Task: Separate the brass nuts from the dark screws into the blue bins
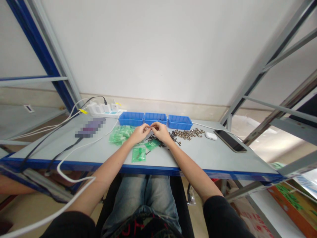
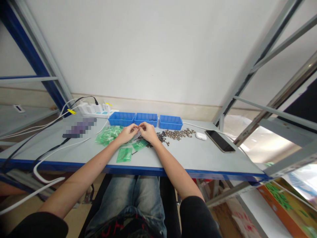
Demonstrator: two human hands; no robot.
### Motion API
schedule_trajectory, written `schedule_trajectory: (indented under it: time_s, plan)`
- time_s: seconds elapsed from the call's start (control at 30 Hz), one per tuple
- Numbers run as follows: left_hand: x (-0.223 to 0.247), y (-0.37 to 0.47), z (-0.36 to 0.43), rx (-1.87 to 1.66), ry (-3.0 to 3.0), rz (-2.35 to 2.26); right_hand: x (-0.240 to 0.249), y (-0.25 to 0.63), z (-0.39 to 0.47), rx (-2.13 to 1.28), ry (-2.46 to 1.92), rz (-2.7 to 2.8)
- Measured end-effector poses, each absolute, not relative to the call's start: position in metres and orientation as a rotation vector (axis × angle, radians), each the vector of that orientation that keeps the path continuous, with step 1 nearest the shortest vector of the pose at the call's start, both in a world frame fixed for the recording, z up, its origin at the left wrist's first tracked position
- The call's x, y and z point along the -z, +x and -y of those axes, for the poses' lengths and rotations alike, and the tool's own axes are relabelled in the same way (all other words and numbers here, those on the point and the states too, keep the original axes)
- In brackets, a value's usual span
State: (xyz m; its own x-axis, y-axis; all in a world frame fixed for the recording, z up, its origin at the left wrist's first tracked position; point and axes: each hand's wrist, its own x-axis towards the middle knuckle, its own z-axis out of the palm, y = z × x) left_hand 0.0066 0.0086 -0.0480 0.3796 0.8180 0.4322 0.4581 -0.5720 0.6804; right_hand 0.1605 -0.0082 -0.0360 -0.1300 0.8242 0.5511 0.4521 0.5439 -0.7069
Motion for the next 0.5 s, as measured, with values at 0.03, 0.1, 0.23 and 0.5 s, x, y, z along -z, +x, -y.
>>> schedule_trajectory:
  time_s: [0.03,0.1,0.23,0.5]
  plan:
    - [0.0482,0.0068,-0.0088,-1.081,2.192,-1.094,0.0357,0.1605,0.0081,-0.5,-1.051,1.744]
    - [0.0485,0.0075,-0.0093,-1.127,2.198,-1.088,0.0354,0.1607,0.0074,-0.579,-1.029,1.707]
    - [0.0472,0.0088,-0.0089,-1.176,2.221,-1.101,0.0364,0.1617,0.0052,-0.631,-1.041,1.701]
    - [0.0421,0.0063,-0.006,-1.172,2.209,-1.14,0.0362,0.1623,0.0084,-0.432,-1.095,1.806]
